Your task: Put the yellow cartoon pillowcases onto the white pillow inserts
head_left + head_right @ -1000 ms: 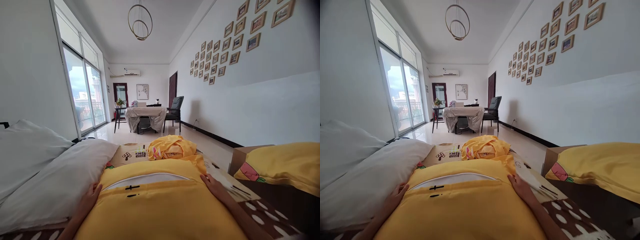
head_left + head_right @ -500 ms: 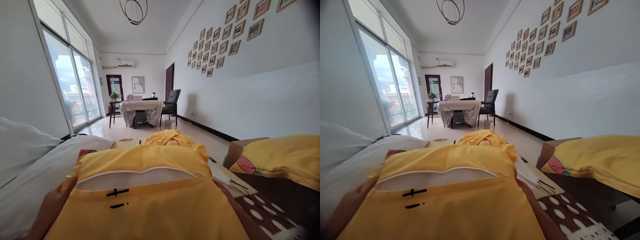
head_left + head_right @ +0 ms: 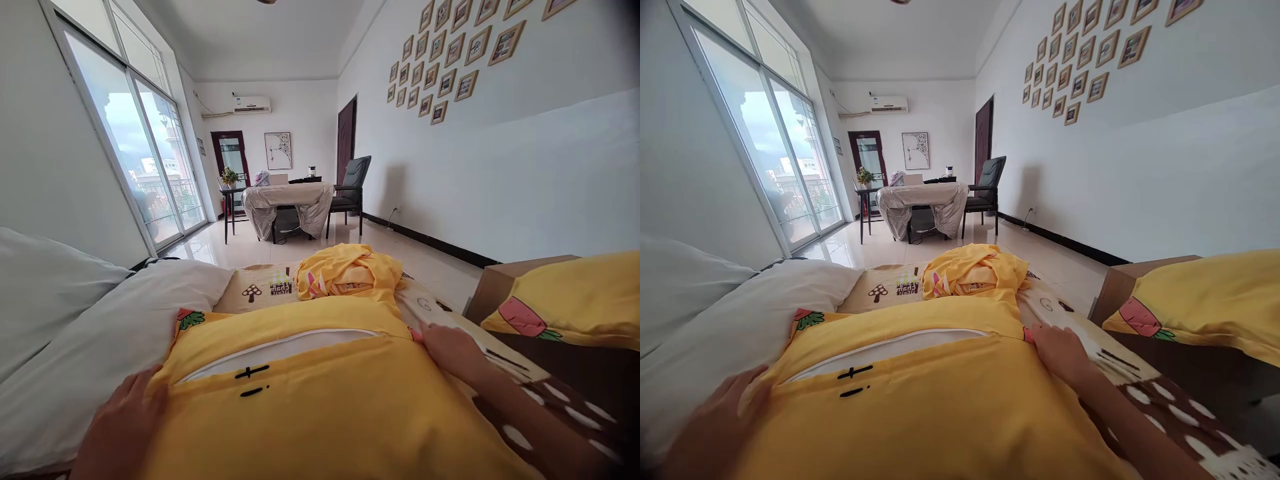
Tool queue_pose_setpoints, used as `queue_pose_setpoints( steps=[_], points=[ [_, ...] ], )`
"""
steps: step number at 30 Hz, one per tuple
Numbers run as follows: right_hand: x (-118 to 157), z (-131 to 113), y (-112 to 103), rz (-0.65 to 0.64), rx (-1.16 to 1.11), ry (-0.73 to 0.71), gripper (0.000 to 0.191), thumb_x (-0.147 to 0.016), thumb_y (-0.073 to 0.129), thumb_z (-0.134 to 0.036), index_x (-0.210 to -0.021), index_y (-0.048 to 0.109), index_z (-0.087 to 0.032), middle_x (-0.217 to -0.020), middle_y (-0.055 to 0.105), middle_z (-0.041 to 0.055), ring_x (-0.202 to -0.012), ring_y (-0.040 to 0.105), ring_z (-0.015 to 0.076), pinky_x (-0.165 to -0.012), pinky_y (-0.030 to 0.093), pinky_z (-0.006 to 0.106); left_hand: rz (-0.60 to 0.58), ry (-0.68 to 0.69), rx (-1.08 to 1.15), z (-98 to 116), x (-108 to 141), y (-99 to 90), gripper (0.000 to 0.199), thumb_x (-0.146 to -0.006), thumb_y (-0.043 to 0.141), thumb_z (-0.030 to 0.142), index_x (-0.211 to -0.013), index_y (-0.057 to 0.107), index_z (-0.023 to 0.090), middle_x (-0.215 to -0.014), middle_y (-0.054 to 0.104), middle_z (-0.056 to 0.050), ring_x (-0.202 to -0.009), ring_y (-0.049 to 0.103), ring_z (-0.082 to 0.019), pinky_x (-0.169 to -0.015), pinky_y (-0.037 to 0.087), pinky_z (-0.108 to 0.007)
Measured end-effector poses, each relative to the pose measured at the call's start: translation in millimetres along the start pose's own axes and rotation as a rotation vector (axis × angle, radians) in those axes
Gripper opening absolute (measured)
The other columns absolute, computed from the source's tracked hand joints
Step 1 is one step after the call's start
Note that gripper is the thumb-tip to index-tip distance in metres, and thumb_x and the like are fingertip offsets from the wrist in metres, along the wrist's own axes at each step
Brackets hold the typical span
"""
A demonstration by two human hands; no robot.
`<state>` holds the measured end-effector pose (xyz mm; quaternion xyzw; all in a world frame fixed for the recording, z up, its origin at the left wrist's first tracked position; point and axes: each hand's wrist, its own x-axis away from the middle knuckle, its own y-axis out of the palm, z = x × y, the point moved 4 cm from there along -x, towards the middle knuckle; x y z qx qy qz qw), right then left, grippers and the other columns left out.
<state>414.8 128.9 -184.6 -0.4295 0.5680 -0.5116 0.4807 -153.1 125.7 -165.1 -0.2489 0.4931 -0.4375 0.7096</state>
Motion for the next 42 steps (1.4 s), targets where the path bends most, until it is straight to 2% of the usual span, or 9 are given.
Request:
queue_pose_setpoints(
  steps=[6,11,15,18,26,29,32,36,42],
  points=[
    [7,-114,-92,0.006,0.022,-0.444,0.022,-0.088,0.039,-0.028,-0.078,0.057,-0.018,-0.079,0.067,0.0074,-0.069,0.061,0.0188,-0.055,0.031,0.027,-0.138,0.443,0.054,162,-37,-30.6,0.034,-0.083,0.039,0.046,-0.097,0.063,0.026,-0.109,0.067,-0.002,-0.102,0.059,-0.025,-0.091,0.042,-0.037],
    [22,-193,-72,0.084,-0.039,-0.676,0.031,-0.089,0.034,-0.034,-0.070,0.055,-0.023,-0.069,0.066,0.0027,-0.060,0.059,0.0189,-0.054,0.037,0.030,-0.348,0.602,0.126,264,-65,34.6,0.027,-0.088,0.038,0.027,-0.096,0.062,0.018,-0.098,0.068,-0.010,-0.094,0.062,-0.026,-0.086,0.043,-0.039],
    [24,-192,-22,0.238,-0.416,-0.617,0.025,-0.084,0.034,-0.041,-0.068,0.045,-0.026,-0.070,0.065,-0.0021,-0.066,0.059,0.0181,-0.061,0.046,0.031,-0.418,0.646,0.157,263,-49,117.4,0.029,-0.091,0.034,0.021,-0.100,0.061,0.017,-0.106,0.067,-0.010,-0.099,0.061,-0.020,-0.090,0.044,-0.034],
    [24,-177,-7,0.187,-0.581,-0.607,0.024,-0.082,0.039,-0.043,-0.067,0.042,-0.025,-0.068,0.062,-0.0039,-0.062,0.055,0.0161,-0.059,0.045,0.029,-0.464,0.613,0.264,248,-41,141.4,0.027,-0.092,0.037,0.027,-0.107,0.059,0.020,-0.113,0.066,-0.006,-0.106,0.059,-0.018,-0.093,0.043,-0.032],
    [13,-148,-28,0.174,-0.490,-0.605,0.020,-0.085,0.046,-0.017,-0.102,0.056,-0.020,-0.104,0.059,0.0068,-0.095,0.053,0.0196,-0.081,0.042,0.032,-0.340,0.699,0.288,253,-37,125.5,0.020,-0.090,0.039,0.018,-0.094,0.059,0.019,-0.100,0.067,-0.006,-0.097,0.060,-0.020,-0.089,0.045,-0.038],
    [6,-132,-29,0.224,-0.303,-0.448,0.042,-0.076,0.045,-0.006,-0.115,0.053,-0.018,-0.114,0.057,0.0103,-0.106,0.050,0.0257,-0.088,0.039,0.039,-0.109,0.851,0.341,262,-24,106.1,0.017,-0.087,0.041,0.012,-0.090,0.057,0.016,-0.091,0.067,-0.008,-0.089,0.060,-0.021,-0.081,0.047,-0.038],
    [-1,-113,-29,0.184,-0.150,-0.204,0.034,-0.073,0.048,-0.007,-0.103,0.059,-0.016,-0.103,0.062,0.0111,-0.098,0.055,0.0281,-0.080,0.039,0.039,-0.002,1.077,0.485,275,1,85.5,0.018,-0.083,0.041,0.004,-0.090,0.054,0.015,-0.082,0.066,-0.007,-0.083,0.062,-0.019,-0.078,0.049,-0.033],
    [-8,-95,-33,0.081,-0.129,-0.021,0.012,-0.073,0.050,-0.013,-0.080,0.059,-0.017,-0.079,0.066,0.0080,-0.074,0.059,0.0239,-0.061,0.033,0.031,-0.180,1.270,0.506,289,30,86.2,0.022,-0.086,0.036,0.004,-0.095,0.053,0.016,-0.084,0.068,-0.006,-0.089,0.064,-0.014,-0.084,0.050,-0.023],
    [-6,-92,-37,0.058,-0.177,-0.011,0.032,-0.066,0.040,0.001,-0.085,0.059,-0.017,-0.077,0.068,0.0078,-0.070,0.059,0.0203,-0.057,0.023,0.028,-0.478,1.156,0.273,289,35,112.1,0.038,-0.088,0.046,0.019,-0.126,0.041,0.018,-0.129,0.056,-0.006,-0.125,0.046,-0.017,-0.108,0.035,-0.029]
  ],
)
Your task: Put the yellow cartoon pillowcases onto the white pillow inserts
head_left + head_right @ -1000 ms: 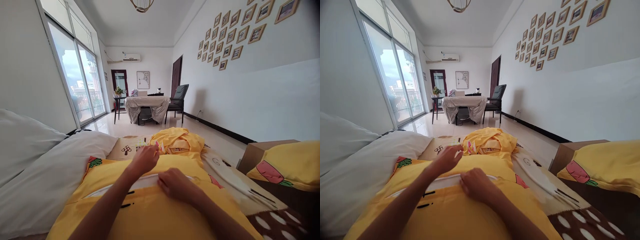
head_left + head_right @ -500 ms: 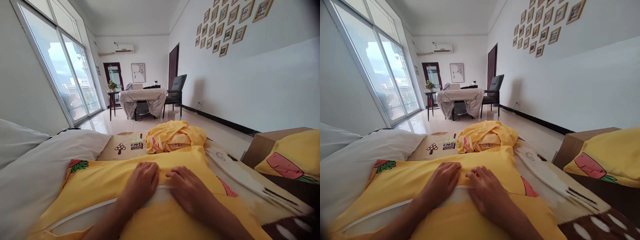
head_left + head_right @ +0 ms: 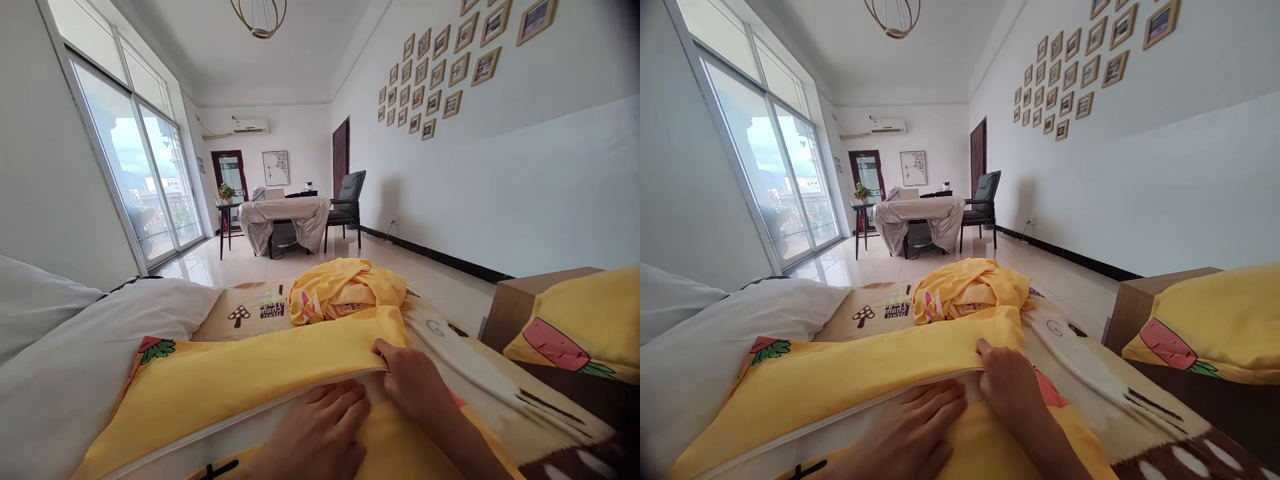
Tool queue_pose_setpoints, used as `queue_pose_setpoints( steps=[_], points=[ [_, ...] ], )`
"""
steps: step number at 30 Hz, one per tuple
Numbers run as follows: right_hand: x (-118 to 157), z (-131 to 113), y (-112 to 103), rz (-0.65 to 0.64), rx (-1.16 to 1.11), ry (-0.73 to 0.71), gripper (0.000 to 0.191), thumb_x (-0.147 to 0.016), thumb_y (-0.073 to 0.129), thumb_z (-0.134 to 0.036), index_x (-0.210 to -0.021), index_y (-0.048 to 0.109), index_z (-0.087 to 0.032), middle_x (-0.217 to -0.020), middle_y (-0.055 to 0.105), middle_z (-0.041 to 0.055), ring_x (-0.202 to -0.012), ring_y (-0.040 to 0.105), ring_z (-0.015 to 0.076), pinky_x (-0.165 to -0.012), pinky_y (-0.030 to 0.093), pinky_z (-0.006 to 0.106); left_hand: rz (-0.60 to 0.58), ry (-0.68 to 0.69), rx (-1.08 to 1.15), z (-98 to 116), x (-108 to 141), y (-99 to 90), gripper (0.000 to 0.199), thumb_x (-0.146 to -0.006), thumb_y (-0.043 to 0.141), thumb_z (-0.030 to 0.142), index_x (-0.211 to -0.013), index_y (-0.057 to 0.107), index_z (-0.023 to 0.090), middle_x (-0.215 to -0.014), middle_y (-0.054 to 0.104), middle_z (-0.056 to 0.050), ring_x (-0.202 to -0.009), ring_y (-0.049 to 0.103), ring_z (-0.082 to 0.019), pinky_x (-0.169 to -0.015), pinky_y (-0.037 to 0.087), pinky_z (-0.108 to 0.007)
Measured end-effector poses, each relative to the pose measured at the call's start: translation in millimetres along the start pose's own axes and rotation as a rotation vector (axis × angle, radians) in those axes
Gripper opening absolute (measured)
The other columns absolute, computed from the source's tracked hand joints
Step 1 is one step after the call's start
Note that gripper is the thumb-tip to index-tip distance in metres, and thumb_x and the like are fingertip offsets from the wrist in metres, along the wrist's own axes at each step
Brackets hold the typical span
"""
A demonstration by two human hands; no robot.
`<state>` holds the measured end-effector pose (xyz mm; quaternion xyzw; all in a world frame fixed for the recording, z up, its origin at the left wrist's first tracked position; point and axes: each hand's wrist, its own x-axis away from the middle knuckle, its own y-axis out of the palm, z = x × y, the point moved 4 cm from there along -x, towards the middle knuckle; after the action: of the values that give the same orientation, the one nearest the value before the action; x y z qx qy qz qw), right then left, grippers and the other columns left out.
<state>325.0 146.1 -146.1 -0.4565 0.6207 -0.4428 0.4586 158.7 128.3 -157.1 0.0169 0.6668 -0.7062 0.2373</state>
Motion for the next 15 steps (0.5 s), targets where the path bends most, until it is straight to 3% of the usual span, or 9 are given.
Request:
queue_pose_setpoints(
  steps=[3,7,11,13,15],
  points=[
    [5,-2,-4,0.024,-0.043,0.011,0.035,-0.065,0.039,0.002,-0.089,0.057,-0.016,-0.076,0.067,0.0079,-0.070,0.058,0.0204,-0.058,0.023,0.028,-0.110,-0.086,-0.022,-2,1,6.7,0.039,-0.088,0.045,0.019,-0.126,0.040,0.019,-0.127,0.058,-0.005,-0.120,0.050,-0.019,-0.101,0.040,-0.030],
    [11,-3,-15,0.070,-0.232,-0.058,0.027,-0.063,0.039,-0.001,-0.079,0.052,-0.019,-0.070,0.064,0.0033,-0.067,0.054,0.0176,-0.060,0.026,0.027,-0.205,-0.155,-0.115,1,-2,10.8,0.028,-0.089,0.036,0.017,-0.113,0.049,0.019,-0.096,0.069,-0.004,-0.087,0.066,-0.021,-0.078,0.050,-0.030],
    [10,2,-20,0.142,-0.407,-0.126,0.023,-0.063,0.039,-0.004,-0.076,0.048,-0.020,-0.068,0.060,0.0004,-0.065,0.052,0.0161,-0.060,0.029,0.025,-0.351,-0.147,-0.254,10,-20,10.7,0.040,-0.081,0.043,0.018,-0.120,0.049,0.011,-0.079,0.070,-0.009,-0.063,0.065,-0.024,-0.062,0.050,-0.033],
    [7,5,-20,0.167,-0.438,-0.185,0.024,-0.064,0.039,-0.005,-0.079,0.050,-0.020,-0.070,0.061,0.0008,-0.065,0.052,0.0162,-0.061,0.031,0.025,-0.428,-0.145,-0.296,14,-35,12.8,0.039,-0.077,0.045,0.016,-0.113,0.056,0.008,-0.084,0.070,-0.013,-0.065,0.065,-0.026,-0.060,0.051,-0.034],
    [5,7,-18,0.169,-0.433,-0.236,0.028,-0.065,0.039,-0.005,-0.085,0.052,-0.020,-0.074,0.062,0.0021,-0.068,0.054,0.0169,-0.061,0.032,0.025,-0.432,-0.132,-0.318,15,-53,16.6,0.033,-0.077,0.045,0.015,-0.103,0.063,0.007,-0.097,0.068,-0.017,-0.078,0.066,-0.027,-0.070,0.052,-0.036]
  ],
)
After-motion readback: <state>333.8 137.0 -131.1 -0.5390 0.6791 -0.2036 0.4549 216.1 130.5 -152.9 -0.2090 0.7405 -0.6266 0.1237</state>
